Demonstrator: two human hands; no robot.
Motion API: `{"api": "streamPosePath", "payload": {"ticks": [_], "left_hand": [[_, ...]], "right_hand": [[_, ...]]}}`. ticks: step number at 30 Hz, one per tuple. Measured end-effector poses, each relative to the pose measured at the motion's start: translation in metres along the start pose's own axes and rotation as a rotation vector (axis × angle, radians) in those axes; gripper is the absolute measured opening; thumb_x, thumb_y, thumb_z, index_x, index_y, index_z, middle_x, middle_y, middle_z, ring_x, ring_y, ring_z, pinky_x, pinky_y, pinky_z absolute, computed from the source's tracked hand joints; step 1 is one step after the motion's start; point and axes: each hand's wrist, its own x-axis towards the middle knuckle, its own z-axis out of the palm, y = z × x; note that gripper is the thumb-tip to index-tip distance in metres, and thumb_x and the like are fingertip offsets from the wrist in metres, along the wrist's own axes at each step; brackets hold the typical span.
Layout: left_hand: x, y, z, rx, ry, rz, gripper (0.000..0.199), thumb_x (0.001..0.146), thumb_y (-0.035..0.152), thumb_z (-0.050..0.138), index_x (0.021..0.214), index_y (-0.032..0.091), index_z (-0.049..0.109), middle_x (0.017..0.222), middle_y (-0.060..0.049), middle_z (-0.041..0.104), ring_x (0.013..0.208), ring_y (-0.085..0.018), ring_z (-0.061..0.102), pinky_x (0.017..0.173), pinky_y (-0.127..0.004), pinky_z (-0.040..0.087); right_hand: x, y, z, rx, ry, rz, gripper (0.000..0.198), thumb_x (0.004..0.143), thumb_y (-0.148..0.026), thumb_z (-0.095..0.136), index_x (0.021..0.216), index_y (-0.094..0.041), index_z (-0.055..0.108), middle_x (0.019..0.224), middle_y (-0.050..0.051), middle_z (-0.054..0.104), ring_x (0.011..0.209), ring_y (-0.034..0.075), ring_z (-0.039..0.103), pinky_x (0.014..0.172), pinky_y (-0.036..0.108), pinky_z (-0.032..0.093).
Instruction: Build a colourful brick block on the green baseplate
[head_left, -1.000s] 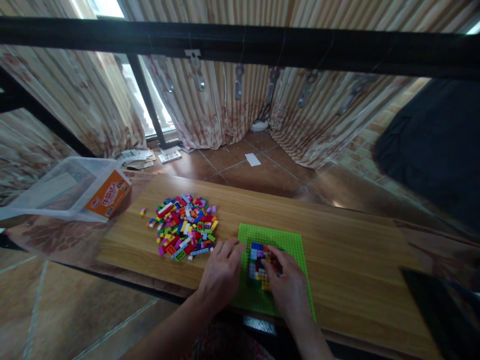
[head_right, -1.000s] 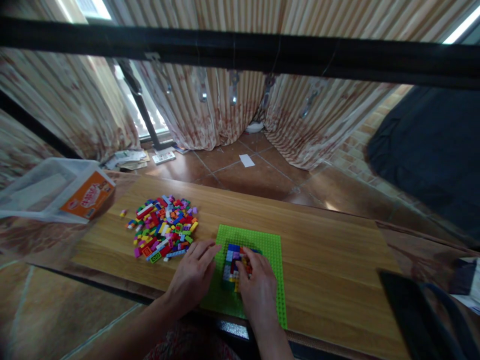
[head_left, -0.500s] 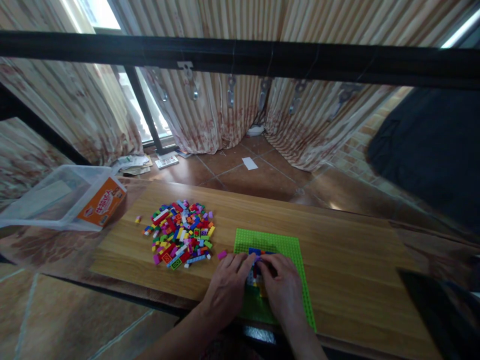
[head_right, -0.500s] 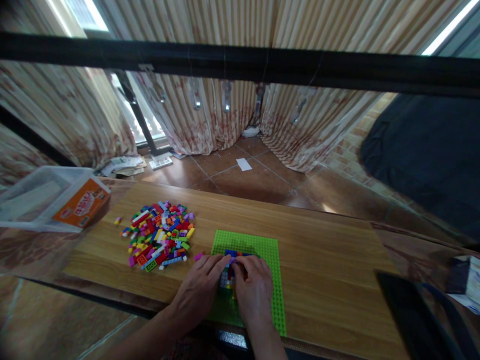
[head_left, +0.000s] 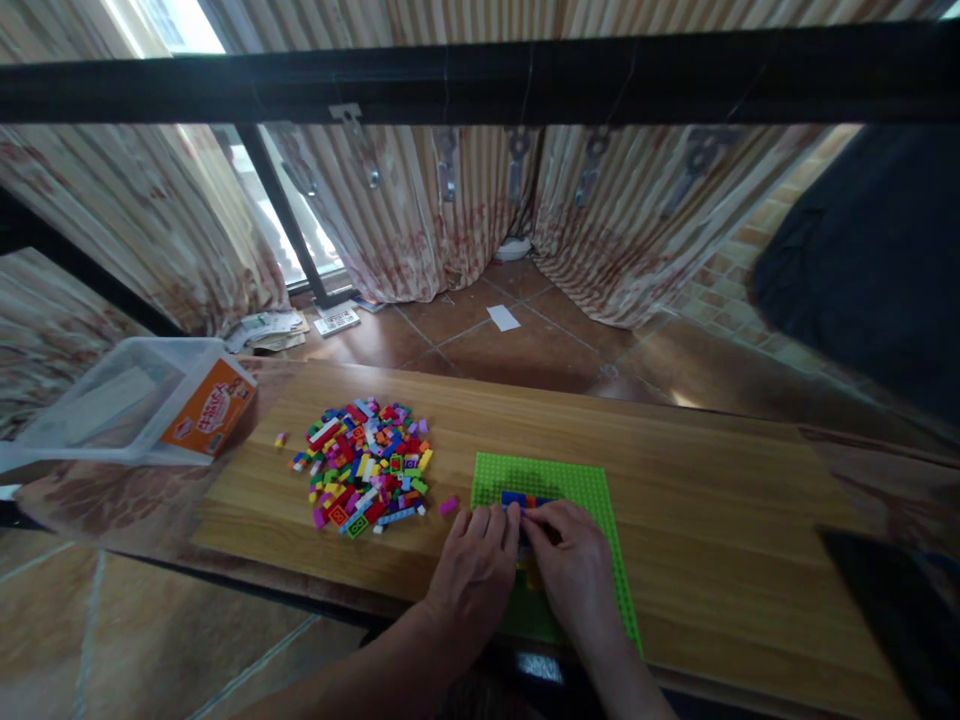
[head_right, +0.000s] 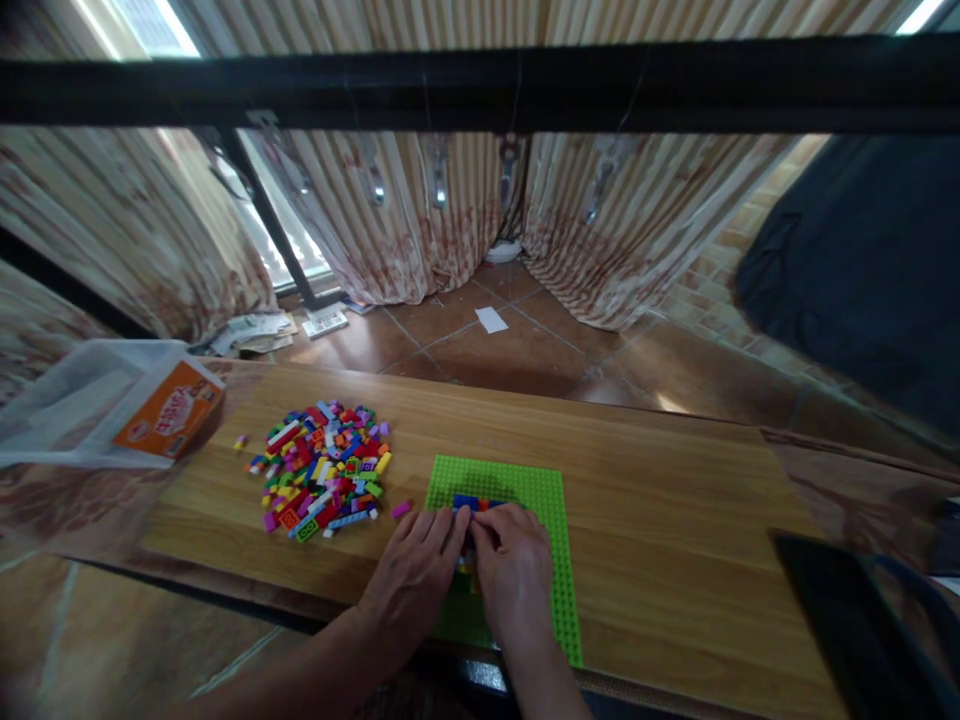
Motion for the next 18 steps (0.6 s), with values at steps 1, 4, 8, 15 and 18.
{"api": "streamPosePath", "payload": {"ticks": [1, 4, 8, 15, 18], "left_hand": [[0.001, 0.0, -0.001, 0.001, -0.007, 0.008, 0.041, 0.089, 0.008, 0.04, 0.129, 0.006, 0.047, 0.1, -0.012, 0.061, 0.088, -0.022, 0.057, 0.08, -0.039, 0.048], [0.0, 0.001, -0.001, -0.028, -0.031, 0.015, 0.042, 0.088, 0.007, 0.04, 0.13, 0.005, 0.045, 0.101, -0.012, 0.06, 0.089, -0.022, 0.056, 0.082, -0.039, 0.047], [-0.003, -0.004, 0.0, -0.103, -0.062, -0.011, 0.047, 0.087, 0.006, 0.039, 0.133, 0.009, 0.043, 0.107, -0.012, 0.061, 0.092, -0.023, 0.057, 0.085, -0.041, 0.047], [0.0, -0.028, -0.004, -0.53, 0.025, -0.232, 0.055, 0.08, 0.008, 0.045, 0.134, 0.016, 0.046, 0.118, -0.013, 0.06, 0.106, -0.024, 0.056, 0.094, -0.038, 0.045], [0.013, -0.04, -0.002, -0.877, 0.039, -0.442, 0.035, 0.087, 0.016, 0.04, 0.116, 0.012, 0.059, 0.097, -0.009, 0.066, 0.086, -0.018, 0.063, 0.08, -0.03, 0.049]], "right_hand": [[0.001, 0.0, 0.0, -0.005, -0.012, 0.01, 0.016, 0.084, -0.03, 0.061, 0.074, -0.022, 0.069, 0.075, 0.002, 0.066, 0.073, 0.018, 0.057, 0.071, 0.031, 0.041], [0.003, -0.001, 0.0, -0.037, -0.02, 0.027, 0.017, 0.083, -0.031, 0.061, 0.071, -0.022, 0.068, 0.074, 0.002, 0.065, 0.073, 0.018, 0.057, 0.072, 0.032, 0.041], [0.003, -0.002, 0.0, -0.032, -0.024, 0.03, 0.017, 0.083, -0.031, 0.061, 0.072, -0.022, 0.068, 0.075, 0.002, 0.066, 0.074, 0.018, 0.058, 0.074, 0.033, 0.042], [0.007, 0.005, -0.019, 0.093, 0.04, 0.102, 0.021, 0.083, -0.038, 0.057, 0.079, -0.022, 0.07, 0.083, 0.005, 0.069, 0.081, 0.02, 0.061, 0.076, 0.034, 0.046], [0.015, 0.007, -0.024, 0.067, 0.079, 0.117, 0.022, 0.082, -0.039, 0.057, 0.082, -0.021, 0.07, 0.088, 0.006, 0.069, 0.086, 0.021, 0.061, 0.082, 0.037, 0.046]]}}
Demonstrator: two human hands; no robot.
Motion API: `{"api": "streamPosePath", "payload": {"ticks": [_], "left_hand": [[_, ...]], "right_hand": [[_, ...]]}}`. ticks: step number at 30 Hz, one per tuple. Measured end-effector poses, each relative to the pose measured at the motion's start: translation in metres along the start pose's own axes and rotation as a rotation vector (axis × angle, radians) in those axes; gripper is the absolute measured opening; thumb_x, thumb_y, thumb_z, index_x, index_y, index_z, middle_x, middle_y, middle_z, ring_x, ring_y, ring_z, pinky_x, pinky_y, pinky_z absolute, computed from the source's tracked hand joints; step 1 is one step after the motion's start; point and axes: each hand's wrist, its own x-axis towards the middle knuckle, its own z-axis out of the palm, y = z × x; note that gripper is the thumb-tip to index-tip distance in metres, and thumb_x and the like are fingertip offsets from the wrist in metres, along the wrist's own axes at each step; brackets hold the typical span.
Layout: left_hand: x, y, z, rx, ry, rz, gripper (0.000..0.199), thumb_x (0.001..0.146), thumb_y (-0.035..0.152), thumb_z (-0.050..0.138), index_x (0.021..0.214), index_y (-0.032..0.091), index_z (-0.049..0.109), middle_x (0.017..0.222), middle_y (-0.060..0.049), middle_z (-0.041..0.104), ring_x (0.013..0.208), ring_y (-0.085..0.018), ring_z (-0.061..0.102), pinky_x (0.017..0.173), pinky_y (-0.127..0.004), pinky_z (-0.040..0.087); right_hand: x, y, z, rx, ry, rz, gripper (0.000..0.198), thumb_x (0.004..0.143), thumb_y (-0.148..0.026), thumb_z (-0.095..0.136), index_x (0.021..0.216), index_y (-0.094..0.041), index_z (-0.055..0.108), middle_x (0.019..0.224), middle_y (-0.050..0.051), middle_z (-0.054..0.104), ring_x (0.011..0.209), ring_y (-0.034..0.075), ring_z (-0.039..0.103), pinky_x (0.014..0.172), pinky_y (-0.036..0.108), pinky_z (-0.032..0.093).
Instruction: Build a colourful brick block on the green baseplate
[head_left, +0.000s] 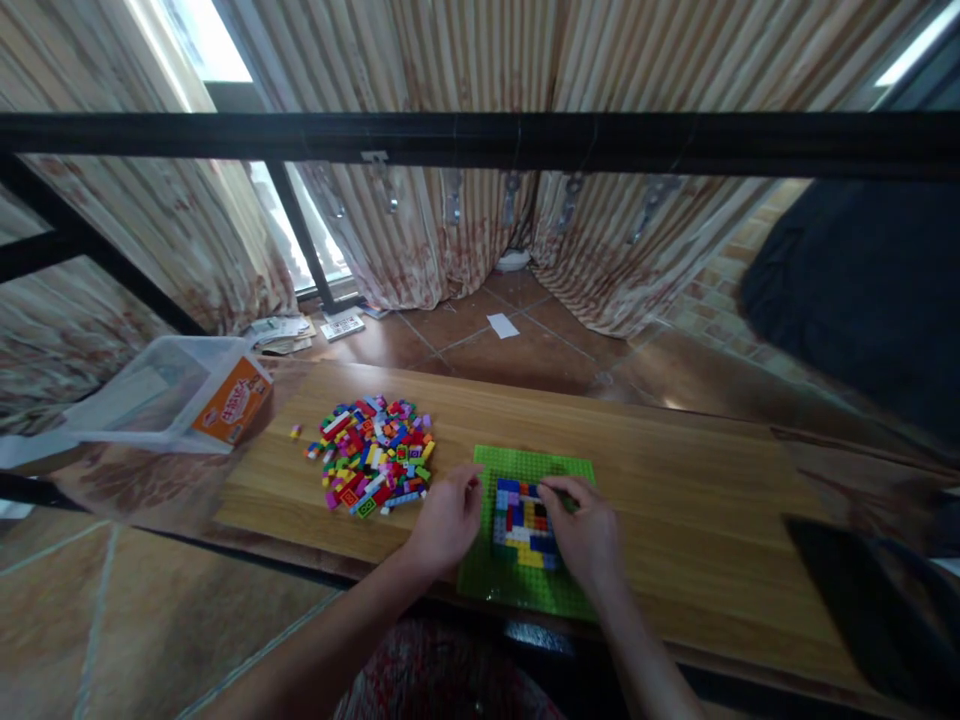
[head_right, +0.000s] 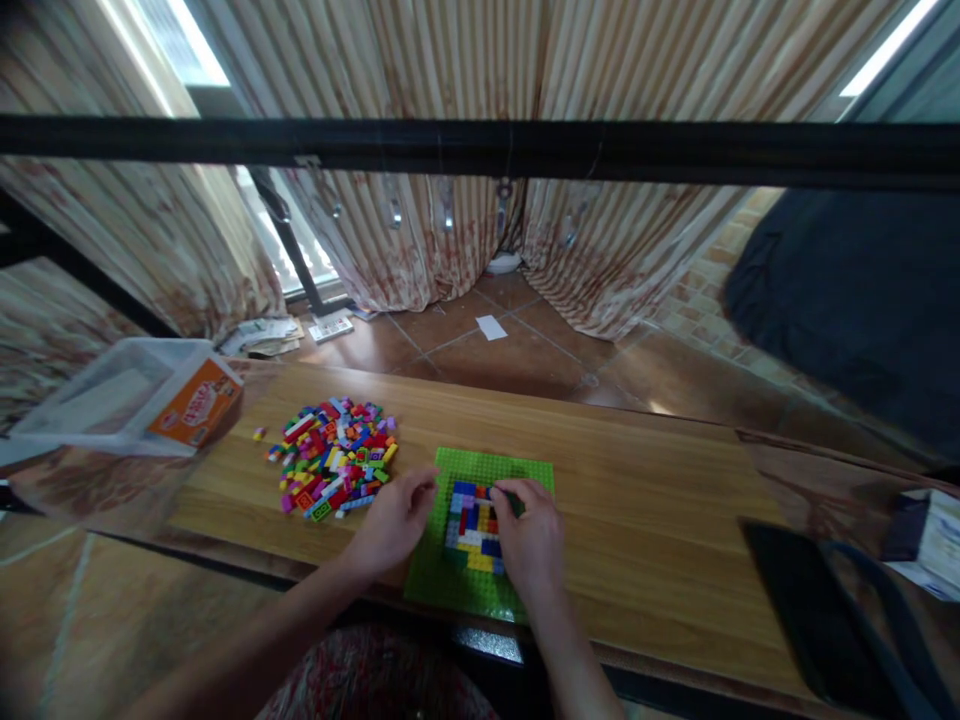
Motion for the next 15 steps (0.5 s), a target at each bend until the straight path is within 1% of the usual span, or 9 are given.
{"api": "streamPosePath", "payload": {"ticks": [2, 3, 5, 7, 10, 15], "left_hand": [[0.014, -0.002, -0.002, -0.183, -0.113, -0.142, 0.028, 0.086, 0.021, 0.042, 0.098, 0.012, 0.066, 0.077, -0.004, 0.066, 0.066, -0.014, 0.061, 0.062, -0.024, 0.048], [0.021, -0.002, -0.002, -0.213, -0.147, -0.158, 0.026, 0.085, 0.023, 0.044, 0.09, 0.012, 0.067, 0.069, -0.002, 0.064, 0.06, -0.013, 0.059, 0.057, -0.022, 0.046], [0.032, -0.002, -0.002, -0.239, -0.188, -0.168, 0.023, 0.082, 0.023, 0.048, 0.08, 0.013, 0.068, 0.059, 0.001, 0.06, 0.054, -0.011, 0.055, 0.052, -0.02, 0.042], [0.038, -0.002, -0.001, -0.246, -0.214, -0.167, 0.019, 0.078, 0.023, 0.053, 0.076, 0.013, 0.069, 0.055, 0.002, 0.059, 0.051, -0.01, 0.054, 0.049, -0.02, 0.04], [0.04, -0.002, 0.0, -0.261, -0.257, -0.186, 0.015, 0.073, 0.022, 0.059, 0.076, 0.012, 0.07, 0.054, 0.003, 0.06, 0.049, -0.01, 0.054, 0.048, -0.02, 0.04], [0.042, -0.001, 0.0, -0.299, -0.301, -0.254, 0.013, 0.07, 0.017, 0.06, 0.076, 0.011, 0.071, 0.054, 0.002, 0.062, 0.049, -0.011, 0.057, 0.048, -0.02, 0.044]], "right_hand": [[0.007, -0.001, 0.002, -0.024, -0.032, -0.02, 0.022, 0.08, -0.038, 0.057, 0.083, -0.021, 0.071, 0.09, 0.007, 0.069, 0.09, 0.022, 0.061, 0.085, 0.038, 0.045], [0.01, -0.002, 0.005, -0.033, -0.057, -0.034, 0.022, 0.08, -0.038, 0.057, 0.083, -0.021, 0.071, 0.091, 0.007, 0.069, 0.091, 0.022, 0.061, 0.086, 0.039, 0.044], [0.016, -0.003, 0.01, -0.051, -0.104, -0.053, 0.02, 0.079, -0.036, 0.058, 0.082, -0.022, 0.072, 0.09, 0.006, 0.069, 0.09, 0.022, 0.061, 0.085, 0.039, 0.044], [0.019, -0.004, 0.015, -0.066, -0.131, -0.06, 0.018, 0.078, -0.035, 0.059, 0.079, -0.023, 0.072, 0.088, 0.004, 0.069, 0.087, 0.021, 0.062, 0.084, 0.037, 0.045], [0.02, -0.003, 0.019, -0.079, -0.147, -0.062, 0.015, 0.076, -0.033, 0.06, 0.075, -0.025, 0.072, 0.085, 0.003, 0.069, 0.085, 0.02, 0.062, 0.082, 0.036, 0.046], [0.02, 0.0, 0.022, -0.067, -0.151, -0.04, 0.014, 0.076, -0.032, 0.06, 0.072, -0.025, 0.072, 0.083, 0.002, 0.07, 0.083, 0.019, 0.062, 0.08, 0.035, 0.046]]}}
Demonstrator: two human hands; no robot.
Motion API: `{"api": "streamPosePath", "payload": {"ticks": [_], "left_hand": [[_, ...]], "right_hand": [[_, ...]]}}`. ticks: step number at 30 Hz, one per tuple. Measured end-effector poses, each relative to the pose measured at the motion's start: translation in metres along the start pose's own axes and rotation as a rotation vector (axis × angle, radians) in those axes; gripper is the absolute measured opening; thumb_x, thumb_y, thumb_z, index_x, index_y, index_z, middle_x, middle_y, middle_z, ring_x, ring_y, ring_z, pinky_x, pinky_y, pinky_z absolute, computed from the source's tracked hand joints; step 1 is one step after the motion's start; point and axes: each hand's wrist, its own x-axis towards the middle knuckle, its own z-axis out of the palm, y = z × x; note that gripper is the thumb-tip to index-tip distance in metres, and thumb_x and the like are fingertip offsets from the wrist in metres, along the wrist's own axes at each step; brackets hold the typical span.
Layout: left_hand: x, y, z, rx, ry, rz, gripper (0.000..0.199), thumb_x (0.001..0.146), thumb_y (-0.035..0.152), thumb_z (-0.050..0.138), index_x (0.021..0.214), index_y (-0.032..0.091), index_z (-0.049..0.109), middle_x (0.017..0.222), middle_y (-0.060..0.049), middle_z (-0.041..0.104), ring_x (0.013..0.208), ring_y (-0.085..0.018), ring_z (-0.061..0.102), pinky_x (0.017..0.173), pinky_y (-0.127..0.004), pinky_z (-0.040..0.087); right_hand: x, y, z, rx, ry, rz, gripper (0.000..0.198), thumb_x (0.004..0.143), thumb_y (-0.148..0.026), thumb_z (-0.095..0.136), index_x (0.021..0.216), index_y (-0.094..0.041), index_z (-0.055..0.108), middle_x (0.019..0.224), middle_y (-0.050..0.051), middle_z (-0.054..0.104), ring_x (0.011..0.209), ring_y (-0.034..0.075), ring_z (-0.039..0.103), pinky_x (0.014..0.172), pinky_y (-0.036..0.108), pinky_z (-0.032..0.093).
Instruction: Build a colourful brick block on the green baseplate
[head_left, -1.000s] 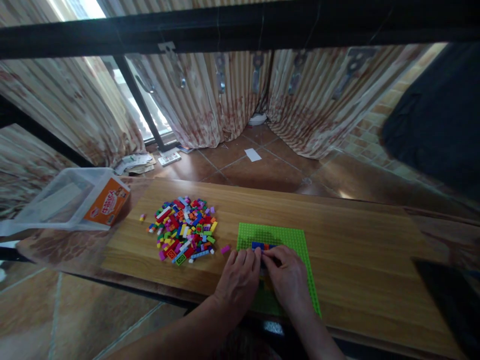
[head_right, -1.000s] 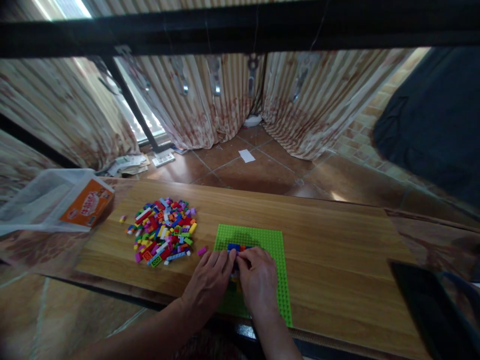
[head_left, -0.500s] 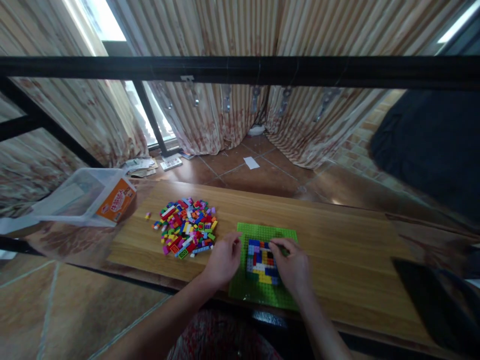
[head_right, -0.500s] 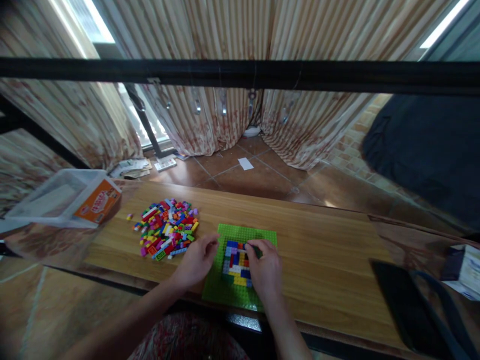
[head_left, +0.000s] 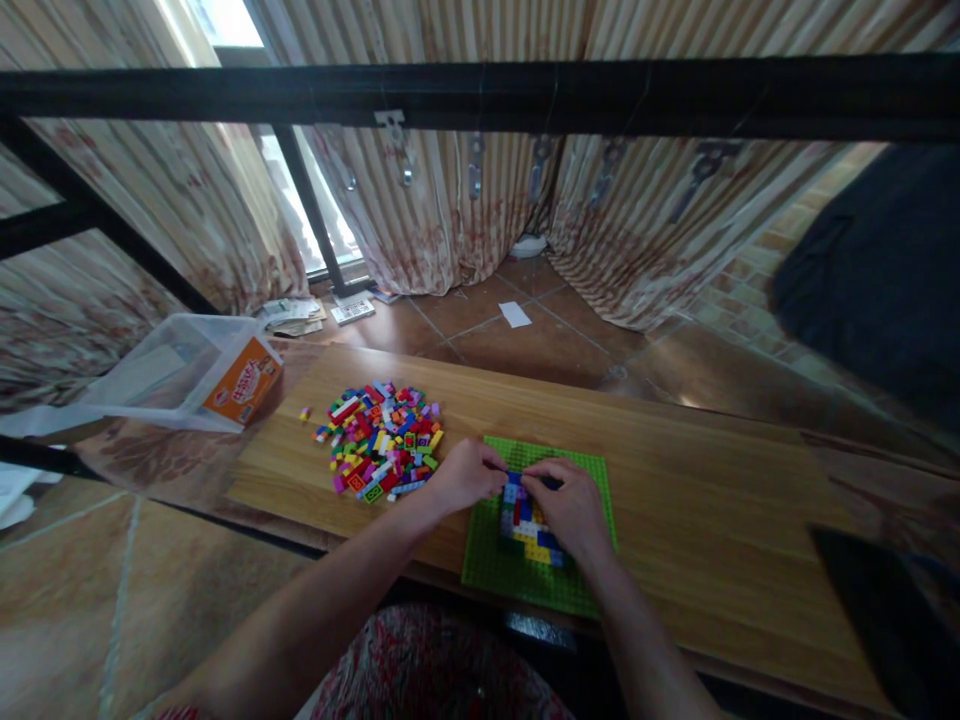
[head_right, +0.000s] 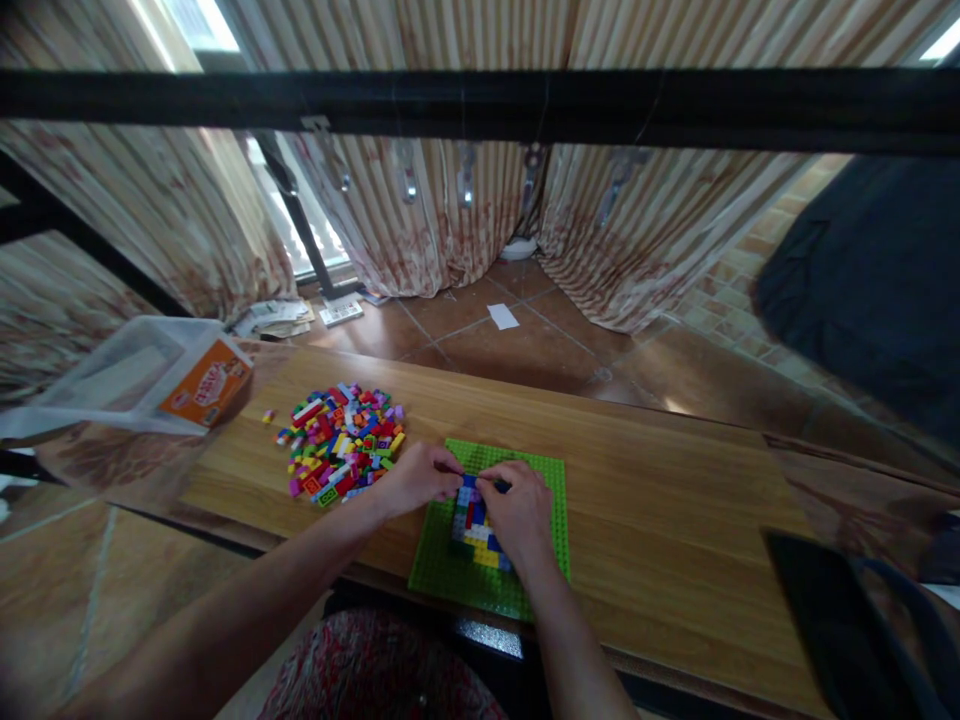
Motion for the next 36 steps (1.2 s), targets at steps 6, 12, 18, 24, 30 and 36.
{"api": "streamPosePath", "payload": {"ticks": [6, 12, 18, 24, 30, 36], "left_hand": [[0.004, 0.004, -0.001, -0.019, -0.03, -0.055, 0.014, 0.069, 0.012, 0.06, 0.078, 0.009, 0.07, 0.055, 0.001, 0.063, 0.05, -0.01, 0.059, 0.051, -0.02, 0.049], [0.008, 0.002, -0.003, 0.089, -0.041, -0.044, 0.013, 0.065, 0.014, 0.06, 0.069, 0.011, 0.072, 0.053, 0.0, 0.064, 0.05, -0.011, 0.058, 0.048, -0.019, 0.045], [0.006, 0.008, -0.001, 0.243, 0.016, 0.001, 0.017, 0.065, 0.011, 0.057, 0.066, 0.013, 0.073, 0.053, 0.0, 0.064, 0.054, -0.012, 0.057, 0.051, -0.02, 0.042], [-0.01, 0.022, 0.003, 0.338, 0.133, 0.126, 0.018, 0.067, 0.01, 0.056, 0.065, 0.015, 0.073, 0.057, 0.0, 0.065, 0.06, -0.014, 0.057, 0.059, -0.022, 0.042], [-0.043, 0.016, -0.009, 0.292, 0.233, 0.223, 0.025, 0.079, 0.017, 0.048, 0.078, 0.015, 0.073, 0.07, -0.001, 0.068, 0.067, -0.014, 0.059, 0.063, -0.021, 0.043], [-0.104, -0.037, -0.045, 0.066, 0.47, 0.186, 0.026, 0.083, 0.033, 0.051, 0.09, 0.017, 0.071, 0.075, -0.002, 0.068, 0.07, -0.016, 0.061, 0.065, -0.023, 0.046]], "right_hand": [[0.001, 0.002, 0.0, 0.032, -0.033, 0.028, 0.013, 0.074, -0.033, 0.063, 0.072, -0.024, 0.072, 0.081, 0.003, 0.069, 0.082, 0.02, 0.062, 0.079, 0.035, 0.045], [-0.001, 0.004, 0.002, 0.047, -0.025, 0.034, 0.015, 0.075, -0.035, 0.063, 0.072, -0.024, 0.072, 0.079, 0.002, 0.069, 0.081, 0.02, 0.061, 0.079, 0.035, 0.044], [-0.004, 0.002, 0.003, 0.029, -0.004, 0.032, 0.016, 0.077, -0.037, 0.061, 0.074, -0.025, 0.072, 0.081, 0.002, 0.07, 0.085, 0.021, 0.06, 0.082, 0.037, 0.042], [-0.008, 0.007, 0.004, 0.067, 0.003, -0.05, 0.022, 0.079, -0.043, 0.06, 0.077, -0.025, 0.073, 0.083, 0.003, 0.071, 0.085, 0.02, 0.061, 0.085, 0.038, 0.043], [-0.014, 0.013, -0.014, 0.198, 0.135, -0.029, 0.034, 0.085, -0.046, 0.052, 0.093, -0.02, 0.072, 0.099, 0.009, 0.071, 0.094, 0.022, 0.063, 0.09, 0.041, 0.045], [-0.039, 0.005, -0.032, 0.177, 0.298, 0.031, 0.036, 0.085, -0.048, 0.053, 0.091, -0.018, 0.072, 0.098, 0.011, 0.071, 0.094, 0.024, 0.063, 0.088, 0.042, 0.046]]}}
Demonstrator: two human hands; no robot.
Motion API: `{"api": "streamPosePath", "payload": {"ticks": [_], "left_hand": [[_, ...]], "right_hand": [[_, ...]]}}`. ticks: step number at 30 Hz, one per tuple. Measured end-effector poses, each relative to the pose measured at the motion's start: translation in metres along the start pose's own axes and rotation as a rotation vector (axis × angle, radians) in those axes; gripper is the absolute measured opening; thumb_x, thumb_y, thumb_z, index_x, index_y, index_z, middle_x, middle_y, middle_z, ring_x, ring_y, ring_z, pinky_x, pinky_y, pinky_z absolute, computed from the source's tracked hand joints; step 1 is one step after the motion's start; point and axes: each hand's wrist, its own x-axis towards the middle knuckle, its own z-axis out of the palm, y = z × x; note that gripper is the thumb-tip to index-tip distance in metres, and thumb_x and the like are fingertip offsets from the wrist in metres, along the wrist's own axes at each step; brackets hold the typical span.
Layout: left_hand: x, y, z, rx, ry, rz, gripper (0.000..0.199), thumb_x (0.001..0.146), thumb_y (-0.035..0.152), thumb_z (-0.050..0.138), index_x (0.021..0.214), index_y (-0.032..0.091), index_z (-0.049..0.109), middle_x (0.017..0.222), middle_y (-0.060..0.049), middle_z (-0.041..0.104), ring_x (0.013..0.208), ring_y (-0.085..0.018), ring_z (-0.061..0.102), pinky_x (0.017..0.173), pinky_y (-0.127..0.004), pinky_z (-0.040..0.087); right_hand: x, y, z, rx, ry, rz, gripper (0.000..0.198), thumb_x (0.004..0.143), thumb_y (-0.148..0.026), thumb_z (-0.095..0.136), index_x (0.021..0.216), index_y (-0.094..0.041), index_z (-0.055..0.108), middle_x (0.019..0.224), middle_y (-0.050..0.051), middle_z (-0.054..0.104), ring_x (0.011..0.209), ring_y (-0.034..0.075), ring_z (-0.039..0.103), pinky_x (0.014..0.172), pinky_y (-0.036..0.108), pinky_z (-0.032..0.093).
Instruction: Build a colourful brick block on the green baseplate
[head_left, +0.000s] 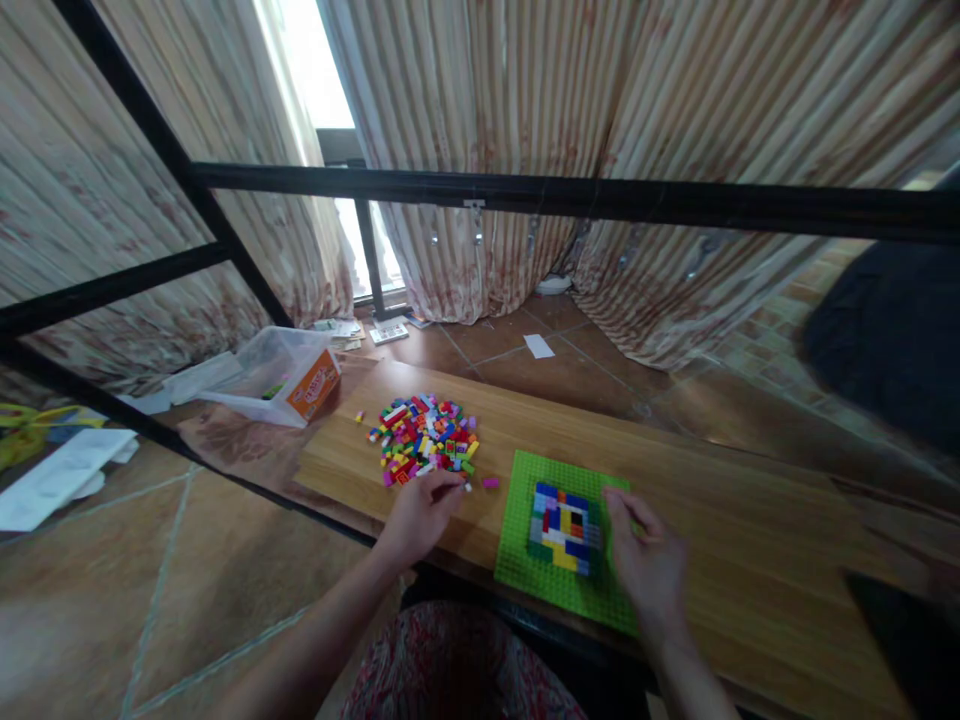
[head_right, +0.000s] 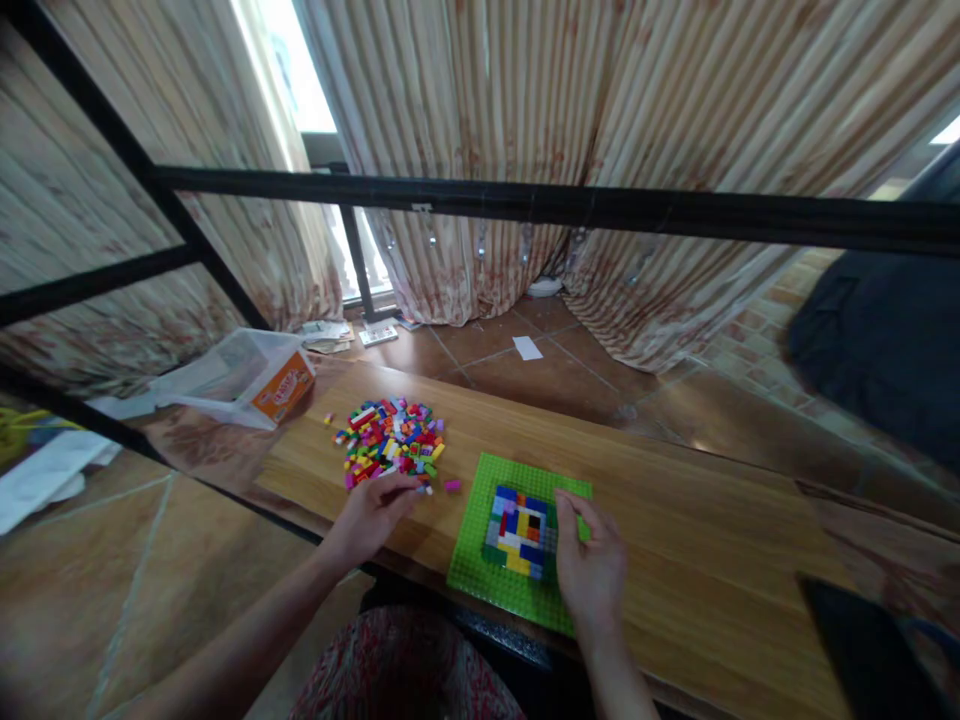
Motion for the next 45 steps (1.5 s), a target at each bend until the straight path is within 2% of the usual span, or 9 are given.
{"api": "streamPosePath", "payload": {"ticks": [5, 8, 12, 17, 24, 28, 32, 38, 45], "left_hand": [[-0.035, -0.037, -0.035, 0.043, 0.183, -0.142, 0.025, 0.078, 0.035, 0.055, 0.089, 0.018, 0.071, 0.08, -0.002, 0.071, 0.077, -0.019, 0.064, 0.072, -0.028, 0.05], [-0.041, -0.043, -0.039, 0.074, 0.205, -0.159, 0.026, 0.079, 0.034, 0.054, 0.091, 0.019, 0.071, 0.086, -0.003, 0.072, 0.081, -0.02, 0.065, 0.077, -0.031, 0.05], [-0.037, -0.039, -0.035, 0.084, 0.215, -0.16, 0.026, 0.08, 0.031, 0.052, 0.093, 0.018, 0.07, 0.084, -0.002, 0.072, 0.078, -0.019, 0.065, 0.074, -0.029, 0.05], [-0.032, -0.039, -0.034, 0.099, 0.233, -0.143, 0.025, 0.078, 0.028, 0.053, 0.095, 0.018, 0.069, 0.087, -0.002, 0.073, 0.08, -0.018, 0.066, 0.076, -0.029, 0.051], [-0.027, -0.049, -0.032, 0.16, 0.212, -0.119, 0.027, 0.08, 0.032, 0.052, 0.096, 0.018, 0.069, 0.088, -0.003, 0.073, 0.081, -0.02, 0.067, 0.077, -0.031, 0.053], [-0.023, -0.053, -0.031, 0.193, 0.201, -0.133, 0.03, 0.08, 0.035, 0.051, 0.098, 0.018, 0.068, 0.089, -0.005, 0.073, 0.084, -0.022, 0.068, 0.078, -0.033, 0.052], [-0.022, -0.052, -0.032, 0.204, 0.187, -0.159, 0.033, 0.079, 0.038, 0.052, 0.099, 0.018, 0.068, 0.089, -0.005, 0.073, 0.083, -0.023, 0.068, 0.076, -0.033, 0.052], [-0.024, -0.039, -0.023, 0.152, 0.213, -0.114, 0.031, 0.08, 0.041, 0.054, 0.096, 0.019, 0.069, 0.085, -0.004, 0.073, 0.079, -0.022, 0.068, 0.071, -0.03, 0.053], [-0.018, -0.027, 0.001, 0.075, 0.227, -0.004, 0.028, 0.081, 0.039, 0.056, 0.092, 0.018, 0.07, 0.087, -0.005, 0.073, 0.08, -0.021, 0.068, 0.075, -0.031, 0.055]], "right_hand": [[-0.035, -0.022, 0.031, -0.068, -0.22, -0.26, 0.025, 0.088, -0.039, 0.052, 0.093, -0.023, 0.07, 0.096, 0.006, 0.07, 0.095, 0.024, 0.06, 0.088, 0.042, 0.044], [-0.046, -0.039, 0.067, -0.119, -0.363, -0.417, 0.02, 0.09, -0.03, 0.051, 0.095, -0.023, 0.069, 0.095, 0.005, 0.069, 0.094, 0.022, 0.058, 0.088, 0.04, 0.042], [-0.044, -0.058, 0.112, -0.216, -0.479, -0.537, 0.019, 0.089, -0.021, 0.05, 0.096, -0.023, 0.067, 0.096, 0.006, 0.066, 0.093, 0.023, 0.054, 0.083, 0.038, 0.042], [-0.038, -0.07, 0.138, -0.314, -0.496, -0.596, 0.016, 0.088, -0.018, 0.053, 0.095, -0.023, 0.066, 0.098, 0.006, 0.063, 0.094, 0.023, 0.051, 0.082, 0.038, 0.041], [-0.04, -0.069, 0.146, -0.42, -0.468, -0.589, 0.008, 0.086, -0.015, 0.058, 0.085, -0.021, 0.062, 0.091, 0.005, 0.063, 0.092, 0.022, 0.05, 0.081, 0.036, 0.039], [-0.039, -0.071, 0.141, -0.393, -0.45, -0.572, 0.007, 0.086, -0.014, 0.057, 0.084, -0.02, 0.06, 0.088, 0.004, 0.063, 0.09, 0.021, 0.051, 0.08, 0.035, 0.038], [-0.038, -0.07, 0.123, -0.317, -0.415, -0.498, 0.007, 0.087, -0.017, 0.057, 0.083, -0.021, 0.059, 0.084, 0.003, 0.063, 0.085, 0.021, 0.052, 0.078, 0.035, 0.037], [-0.034, -0.052, 0.063, -0.147, -0.295, -0.324, 0.014, 0.093, -0.022, 0.049, 0.093, -0.021, 0.063, 0.091, 0.003, 0.066, 0.087, 0.018, 0.058, 0.079, 0.031, 0.042], [-0.034, -0.009, -0.002, -0.146, -0.12, -0.053, 0.027, 0.091, -0.039, 0.049, 0.103, -0.02, 0.065, 0.097, 0.007, 0.067, 0.085, 0.019, 0.063, 0.077, 0.032, 0.049]]}}
